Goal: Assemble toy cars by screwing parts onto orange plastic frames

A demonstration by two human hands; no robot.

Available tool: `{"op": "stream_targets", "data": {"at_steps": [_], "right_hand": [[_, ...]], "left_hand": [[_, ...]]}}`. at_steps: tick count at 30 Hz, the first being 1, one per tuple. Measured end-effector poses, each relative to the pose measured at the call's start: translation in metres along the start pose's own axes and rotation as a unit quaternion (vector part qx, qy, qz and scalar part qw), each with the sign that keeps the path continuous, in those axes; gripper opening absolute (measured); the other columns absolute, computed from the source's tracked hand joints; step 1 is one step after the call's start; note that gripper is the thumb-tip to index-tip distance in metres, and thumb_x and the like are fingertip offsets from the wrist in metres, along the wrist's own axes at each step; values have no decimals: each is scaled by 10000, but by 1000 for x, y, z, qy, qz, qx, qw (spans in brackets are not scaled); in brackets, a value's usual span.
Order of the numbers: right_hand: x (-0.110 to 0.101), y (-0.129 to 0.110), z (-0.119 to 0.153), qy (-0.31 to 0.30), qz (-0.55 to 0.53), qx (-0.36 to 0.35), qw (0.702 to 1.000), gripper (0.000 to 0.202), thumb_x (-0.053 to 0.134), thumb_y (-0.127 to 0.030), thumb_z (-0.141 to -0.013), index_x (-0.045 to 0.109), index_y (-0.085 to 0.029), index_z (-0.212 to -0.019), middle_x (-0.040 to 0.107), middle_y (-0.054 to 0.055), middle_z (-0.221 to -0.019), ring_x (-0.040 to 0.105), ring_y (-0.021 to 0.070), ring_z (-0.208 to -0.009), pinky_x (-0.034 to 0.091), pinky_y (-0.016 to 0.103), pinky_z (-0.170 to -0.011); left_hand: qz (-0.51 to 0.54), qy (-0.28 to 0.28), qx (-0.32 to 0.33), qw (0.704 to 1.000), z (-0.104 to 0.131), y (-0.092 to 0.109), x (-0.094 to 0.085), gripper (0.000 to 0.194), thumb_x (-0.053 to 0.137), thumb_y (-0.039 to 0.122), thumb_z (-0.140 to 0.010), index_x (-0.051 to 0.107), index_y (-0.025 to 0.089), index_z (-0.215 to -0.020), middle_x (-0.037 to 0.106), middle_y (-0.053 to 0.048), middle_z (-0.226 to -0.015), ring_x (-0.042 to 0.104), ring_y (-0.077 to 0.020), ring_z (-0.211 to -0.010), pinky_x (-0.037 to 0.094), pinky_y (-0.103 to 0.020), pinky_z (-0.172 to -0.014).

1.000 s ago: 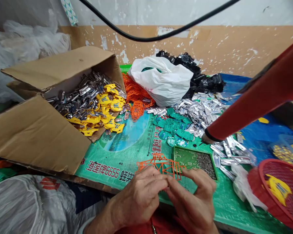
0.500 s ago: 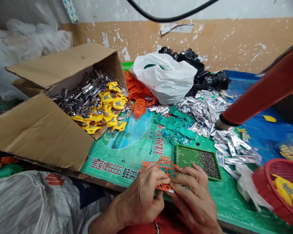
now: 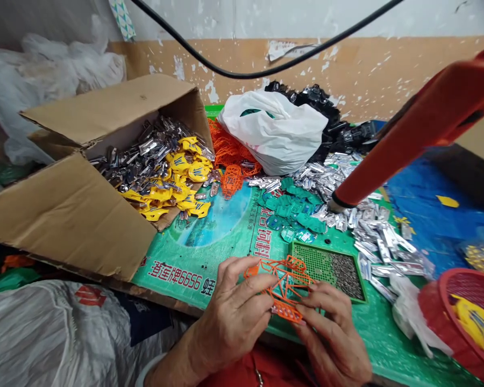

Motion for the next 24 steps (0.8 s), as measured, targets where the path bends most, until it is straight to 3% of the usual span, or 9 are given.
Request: {"op": "stream_targets", "data": {"at_steps": [14,19,22,24], "right_hand": [[5,1,-7,-25,-29,15,999,157,616,-85,-819,641,-200,-923,648,42,-827,561,229,-953,475,420,-807],[8,-2,-11,-47,-55,41,997,137,610,-113,-841,644,-217,-923,653,29,-820,572,221,-934,458,418,-832],[12,-3,-15,-78,-80,69,991,105,613,-131,-852,638,-224,-892,649,15,-798,576,206,-896,439,417,-855],[16,-4,-19,-98,-114,98,984,64,609,-159,-865,623,-221,-853,643,7,-776,574,194,-869,445,403,-837]], "left_hand": [[84,-5,-18,996,-4,-3,-4,182,569,23,-812,576,202,-841,731,20,-813,549,-176,-832,364,-398,-891],[89,-11,-69,994,-2,-5,-2,173,557,13,-807,572,178,-855,678,8,-733,517,-166,-766,367,-373,-830],[103,-44,-120,986,-2,-9,-2,197,594,31,-788,607,178,-919,671,-4,-791,537,-178,-807,357,-368,-822],[122,-98,-146,977,-3,-12,-1,196,610,46,-792,636,200,-910,680,7,-787,541,-182,-813,347,-366,-825]]}}
Point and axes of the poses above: each hand's wrist, its own z-axis away from the middle knuckle, its own x-axis out of the palm, y = z × x, the point moved 4 cm from there along -z, towards the middle knuckle
